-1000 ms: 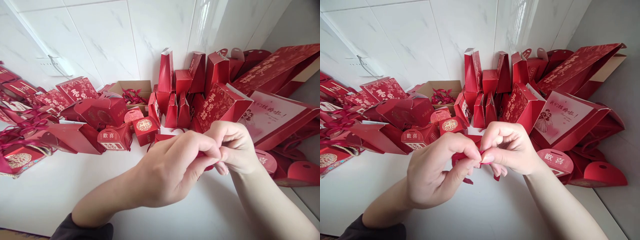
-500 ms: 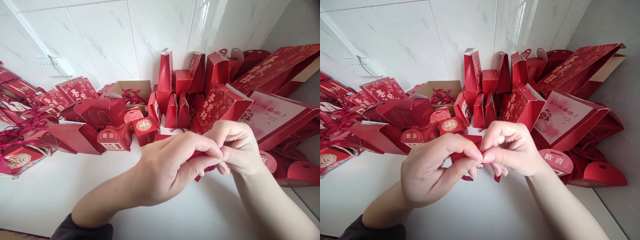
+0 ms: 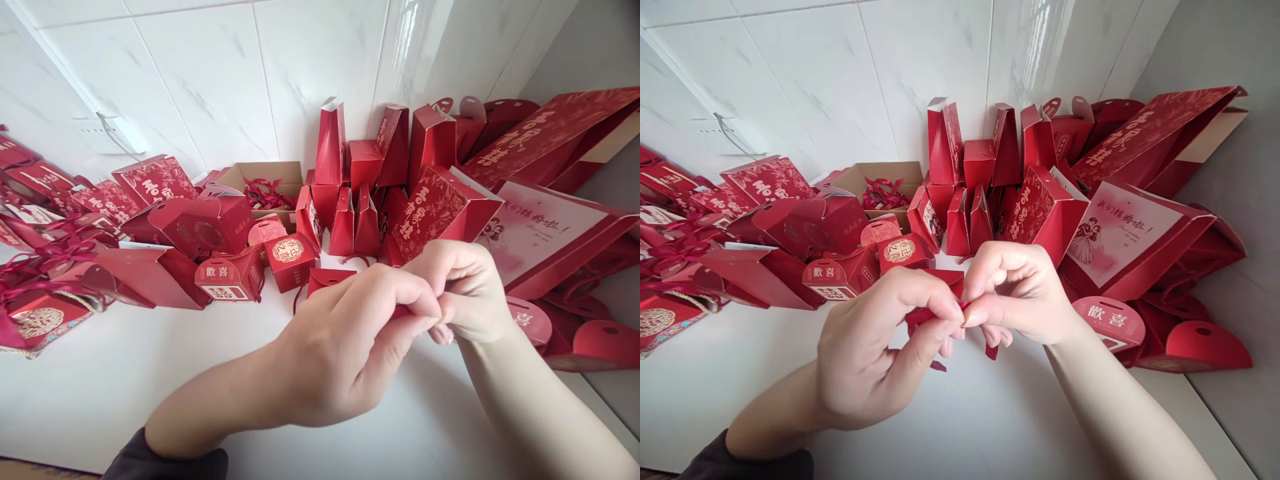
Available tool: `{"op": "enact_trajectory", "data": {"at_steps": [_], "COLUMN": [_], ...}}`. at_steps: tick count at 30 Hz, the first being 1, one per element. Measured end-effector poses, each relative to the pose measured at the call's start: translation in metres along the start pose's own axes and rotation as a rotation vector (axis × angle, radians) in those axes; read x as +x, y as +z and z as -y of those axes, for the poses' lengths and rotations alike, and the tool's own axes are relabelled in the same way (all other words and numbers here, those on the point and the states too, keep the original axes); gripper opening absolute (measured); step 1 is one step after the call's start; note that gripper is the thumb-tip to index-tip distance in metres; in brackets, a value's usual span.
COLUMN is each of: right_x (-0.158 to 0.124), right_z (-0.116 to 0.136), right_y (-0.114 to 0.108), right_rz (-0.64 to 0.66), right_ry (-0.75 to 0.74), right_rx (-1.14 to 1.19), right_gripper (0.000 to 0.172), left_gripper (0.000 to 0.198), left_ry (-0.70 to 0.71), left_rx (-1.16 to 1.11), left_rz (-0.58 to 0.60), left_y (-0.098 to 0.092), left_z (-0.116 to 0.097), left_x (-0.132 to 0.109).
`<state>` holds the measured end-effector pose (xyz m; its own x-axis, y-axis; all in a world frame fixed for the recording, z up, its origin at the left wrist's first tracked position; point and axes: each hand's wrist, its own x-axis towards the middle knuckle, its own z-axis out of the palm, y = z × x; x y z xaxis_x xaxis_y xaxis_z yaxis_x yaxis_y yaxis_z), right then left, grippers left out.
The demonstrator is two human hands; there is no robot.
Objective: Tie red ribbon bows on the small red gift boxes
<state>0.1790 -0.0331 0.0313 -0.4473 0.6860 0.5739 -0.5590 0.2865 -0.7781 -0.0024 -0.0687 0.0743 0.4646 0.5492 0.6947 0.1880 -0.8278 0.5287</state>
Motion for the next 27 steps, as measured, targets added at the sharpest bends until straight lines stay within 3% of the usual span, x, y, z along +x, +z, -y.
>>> {"op": "enact_trajectory", "data": {"at_steps": [11,15,21,27], "right_x": [-0.0048,-0.0042,-0.0007,-0.0025], "right_z": [-0.0047,-0.0022,0.0032,-0.0037], "right_y": [-0.0064,-0.0055,-0.0040,-0.0039], "right_rz": [0.006,0.001,0.000,0.007], "right_ry": [-0.020,-0.017,-0.005,-0.002], "right_rx": [0.016,-0.020,-0.085,-0.006], "right_gripper": [0.012,0.010,0.013,0.017], "left_gripper": [0.006,0.005,0.011,0.009], "left_ry": [0.064,0.070,0.151,0.213], "left_rx": [-0.109,-0.038,0.212,0.160], "left_rz": [0.055,0.059,-0.030,-0.041], "left_y": [-0.0017,-0.0043,0.0005,0.0046], "left_z": [0.0008,-0.0014,0.0011,0.0065], "left_x": [0.0059,0.0061,0.0009,-0.0012]}}
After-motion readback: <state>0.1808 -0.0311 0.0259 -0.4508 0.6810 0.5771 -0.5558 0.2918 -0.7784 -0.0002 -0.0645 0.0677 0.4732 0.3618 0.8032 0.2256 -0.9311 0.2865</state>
